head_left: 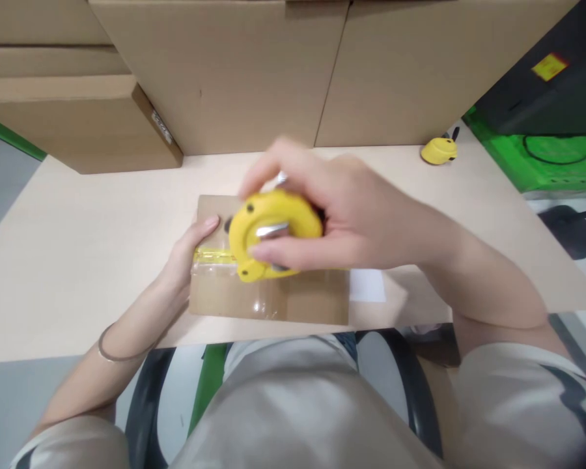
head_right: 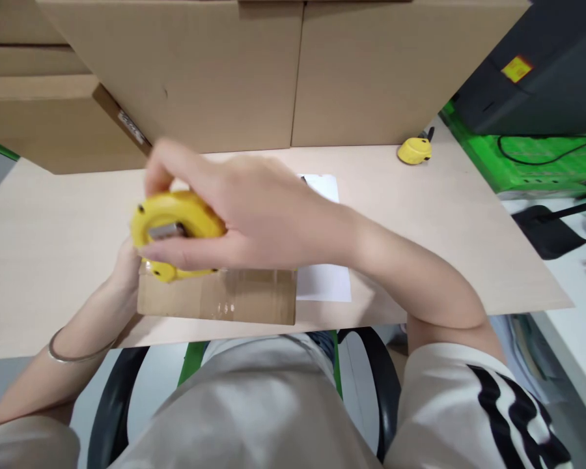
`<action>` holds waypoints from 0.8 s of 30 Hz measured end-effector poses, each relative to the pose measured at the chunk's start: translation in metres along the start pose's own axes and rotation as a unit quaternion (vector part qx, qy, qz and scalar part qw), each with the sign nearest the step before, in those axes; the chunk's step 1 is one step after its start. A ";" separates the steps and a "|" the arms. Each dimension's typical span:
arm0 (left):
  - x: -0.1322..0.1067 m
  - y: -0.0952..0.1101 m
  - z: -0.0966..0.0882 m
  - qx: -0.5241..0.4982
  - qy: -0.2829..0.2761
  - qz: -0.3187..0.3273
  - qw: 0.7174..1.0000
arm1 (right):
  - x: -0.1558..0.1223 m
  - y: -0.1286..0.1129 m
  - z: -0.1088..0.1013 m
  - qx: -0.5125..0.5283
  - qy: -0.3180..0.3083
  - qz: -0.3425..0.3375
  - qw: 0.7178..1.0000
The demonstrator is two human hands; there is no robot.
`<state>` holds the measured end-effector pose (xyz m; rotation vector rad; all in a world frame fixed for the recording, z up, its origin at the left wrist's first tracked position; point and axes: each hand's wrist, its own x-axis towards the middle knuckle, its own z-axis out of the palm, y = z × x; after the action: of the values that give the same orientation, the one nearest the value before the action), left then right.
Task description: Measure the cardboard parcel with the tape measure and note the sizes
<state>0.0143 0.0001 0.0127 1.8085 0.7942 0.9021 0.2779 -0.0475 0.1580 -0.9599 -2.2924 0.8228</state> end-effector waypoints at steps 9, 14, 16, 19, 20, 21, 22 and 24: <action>0.014 0.007 0.027 -0.341 0.170 -0.219 0.898 | -0.007 0.074 0.032 -0.246 0.104 -0.066 0.961; 0.016 0.002 0.036 -0.380 0.208 -0.181 0.883 | -0.039 0.112 -0.001 -0.339 0.099 0.329 0.876; 0.017 0.000 0.036 -0.388 0.211 -0.175 0.880 | -0.053 0.129 0.004 -0.361 0.034 0.415 0.834; 0.016 -0.003 0.035 -0.392 0.219 -0.176 0.876 | -0.069 0.149 0.028 -0.362 -0.017 0.452 0.816; 0.016 -0.004 0.035 -0.391 0.222 -0.177 0.876 | -0.073 0.153 0.036 -0.358 -0.026 0.453 0.816; 0.016 -0.005 0.036 -0.389 0.224 -0.178 0.876 | -0.076 0.155 0.042 -0.354 -0.033 0.453 0.817; 0.016 -0.006 0.037 -0.386 0.227 -0.179 0.876 | -0.079 0.156 0.047 -0.349 -0.038 0.452 0.820; 0.017 -0.006 0.040 -0.377 0.228 -0.182 0.879 | -0.082 0.158 0.049 -0.336 -0.040 0.449 0.827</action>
<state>0.0562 -0.0015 -0.0007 0.7377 0.8670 1.1855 0.3660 -0.0363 -0.0035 -2.4678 -2.1564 0.3205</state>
